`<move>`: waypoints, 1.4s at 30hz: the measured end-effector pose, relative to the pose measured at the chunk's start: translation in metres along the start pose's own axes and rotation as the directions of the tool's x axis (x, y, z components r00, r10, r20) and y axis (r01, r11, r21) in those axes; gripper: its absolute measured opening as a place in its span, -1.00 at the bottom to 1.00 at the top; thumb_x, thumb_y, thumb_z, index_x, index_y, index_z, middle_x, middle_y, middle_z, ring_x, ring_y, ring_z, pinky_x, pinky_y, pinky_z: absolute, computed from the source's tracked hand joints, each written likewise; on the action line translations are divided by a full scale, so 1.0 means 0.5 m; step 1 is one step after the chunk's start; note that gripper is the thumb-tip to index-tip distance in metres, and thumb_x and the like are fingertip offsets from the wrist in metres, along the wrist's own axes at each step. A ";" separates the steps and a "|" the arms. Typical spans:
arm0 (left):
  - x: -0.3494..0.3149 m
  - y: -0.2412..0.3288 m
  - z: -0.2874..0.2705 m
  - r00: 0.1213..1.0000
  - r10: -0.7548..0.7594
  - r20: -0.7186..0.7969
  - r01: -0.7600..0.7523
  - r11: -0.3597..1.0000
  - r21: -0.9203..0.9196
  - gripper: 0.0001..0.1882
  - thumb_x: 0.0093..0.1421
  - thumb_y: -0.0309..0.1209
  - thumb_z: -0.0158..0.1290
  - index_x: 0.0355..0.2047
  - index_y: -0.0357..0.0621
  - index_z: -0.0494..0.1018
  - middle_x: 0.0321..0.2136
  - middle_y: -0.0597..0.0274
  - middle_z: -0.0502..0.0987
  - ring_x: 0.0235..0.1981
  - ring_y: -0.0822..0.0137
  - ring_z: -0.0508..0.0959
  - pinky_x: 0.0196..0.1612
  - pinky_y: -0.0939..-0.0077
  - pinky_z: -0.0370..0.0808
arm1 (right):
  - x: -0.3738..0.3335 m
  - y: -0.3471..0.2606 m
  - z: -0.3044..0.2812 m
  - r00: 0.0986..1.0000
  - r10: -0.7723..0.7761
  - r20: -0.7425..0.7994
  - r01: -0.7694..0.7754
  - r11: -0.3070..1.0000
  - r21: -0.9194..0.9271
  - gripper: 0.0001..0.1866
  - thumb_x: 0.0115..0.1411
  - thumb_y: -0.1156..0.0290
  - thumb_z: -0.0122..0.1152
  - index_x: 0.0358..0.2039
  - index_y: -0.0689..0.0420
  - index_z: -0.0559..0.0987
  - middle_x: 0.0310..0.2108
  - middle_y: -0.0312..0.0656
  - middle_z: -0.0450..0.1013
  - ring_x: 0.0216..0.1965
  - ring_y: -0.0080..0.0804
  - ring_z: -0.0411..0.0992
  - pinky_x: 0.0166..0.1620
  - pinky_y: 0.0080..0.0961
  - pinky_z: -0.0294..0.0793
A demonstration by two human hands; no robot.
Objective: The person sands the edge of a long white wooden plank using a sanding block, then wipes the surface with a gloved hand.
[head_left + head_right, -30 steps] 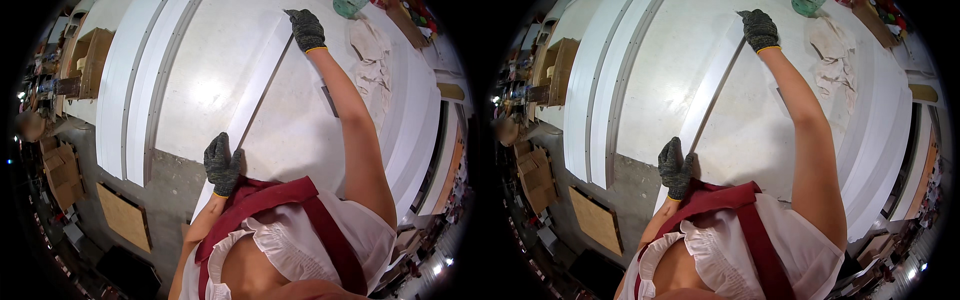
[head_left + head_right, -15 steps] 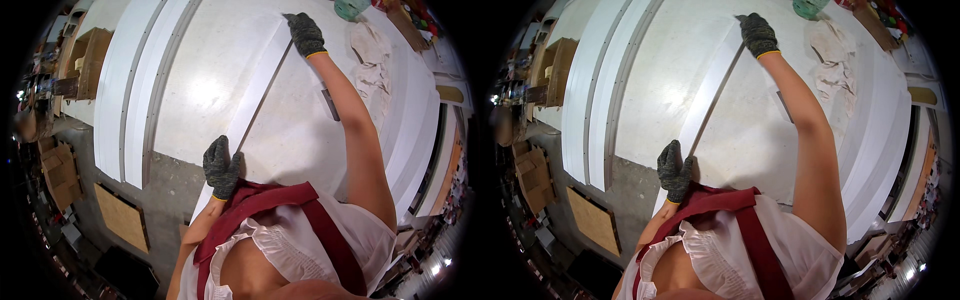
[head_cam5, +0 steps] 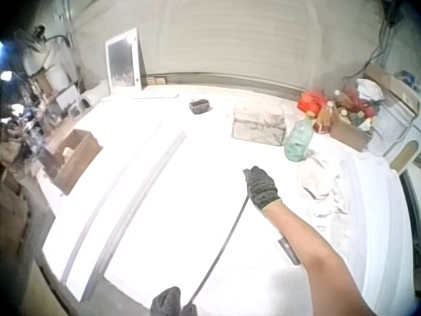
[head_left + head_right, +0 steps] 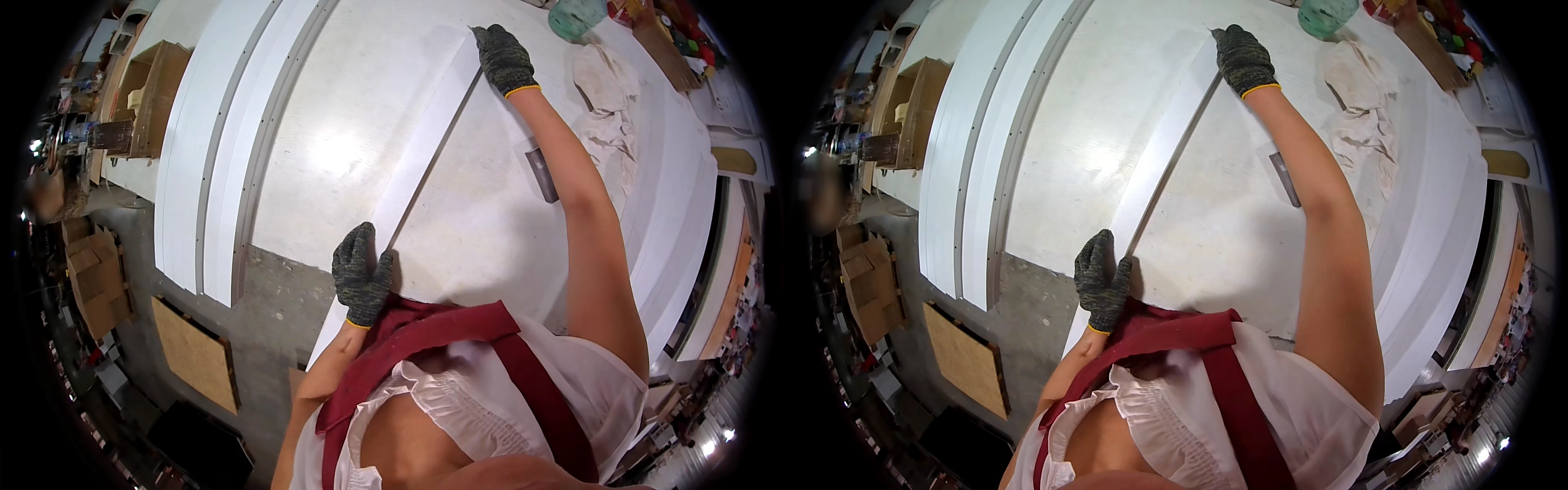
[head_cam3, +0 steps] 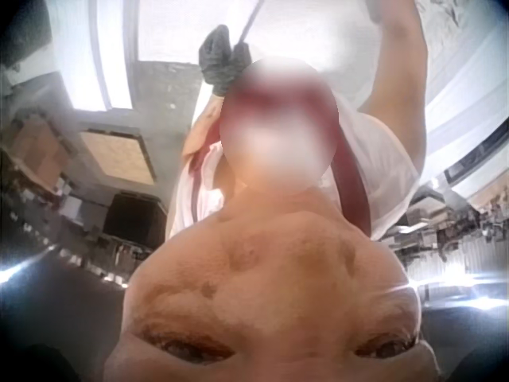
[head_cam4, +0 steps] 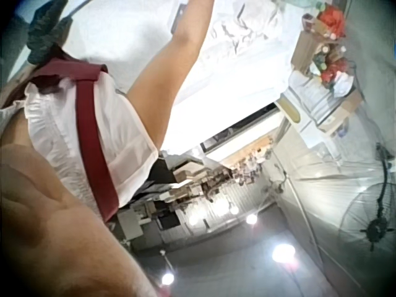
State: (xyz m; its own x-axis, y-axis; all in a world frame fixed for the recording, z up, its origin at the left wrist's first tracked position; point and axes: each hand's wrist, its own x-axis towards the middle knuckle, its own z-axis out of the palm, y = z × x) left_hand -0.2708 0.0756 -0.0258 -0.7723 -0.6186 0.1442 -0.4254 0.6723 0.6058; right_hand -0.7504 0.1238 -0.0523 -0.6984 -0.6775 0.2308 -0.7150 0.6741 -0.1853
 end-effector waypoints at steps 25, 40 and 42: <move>0.001 0.009 -0.005 1.000 -0.009 -0.011 0.009 1.000 -0.025 -0.40 -0.01 -0.42 0.28 0.11 -0.07 0.48 0.04 0.01 0.51 0.03 -0.02 0.49 0.09 0.12 0.41 | -0.022 -0.001 0.010 0.999 -0.049 -0.016 0.049 0.999 -0.006 -0.69 0.34 0.28 -0.06 0.04 -0.09 0.53 -0.19 0.00 0.47 -0.14 0.00 0.49 -0.11 -0.08 0.51; 0.000 0.008 -0.005 1.000 -0.005 -0.012 0.005 0.999 -0.048 -0.42 -0.02 -0.48 0.29 0.08 -0.13 0.50 0.04 0.01 0.52 0.05 0.00 0.48 0.12 0.16 0.42 | -0.014 -0.013 -0.047 0.997 -0.029 0.069 0.036 0.994 -0.099 -0.64 0.30 0.41 -0.06 0.08 0.08 0.50 -0.07 -0.02 0.49 -0.07 -0.06 0.50 -0.01 -0.15 0.51; 0.007 0.014 -0.003 1.000 0.009 -0.006 -0.009 1.000 -0.020 -0.43 -0.02 -0.48 0.29 0.07 -0.14 0.51 0.05 0.02 0.51 0.05 0.01 0.48 0.13 0.16 0.41 | -0.062 -0.034 -0.002 0.972 -0.198 -0.128 0.200 0.980 0.001 -0.64 0.28 0.45 -0.04 0.08 0.11 0.50 -0.11 -0.04 0.49 -0.08 -0.08 0.50 -0.02 -0.16 0.52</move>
State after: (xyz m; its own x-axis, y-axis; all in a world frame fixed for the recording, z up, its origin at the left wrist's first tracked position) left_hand -0.2760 0.0775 -0.0197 -0.7731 -0.6152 0.1542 -0.4093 0.6697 0.6197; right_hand -0.7164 0.1337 -0.0553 -0.5335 -0.7540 0.3832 -0.8401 0.5249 -0.1368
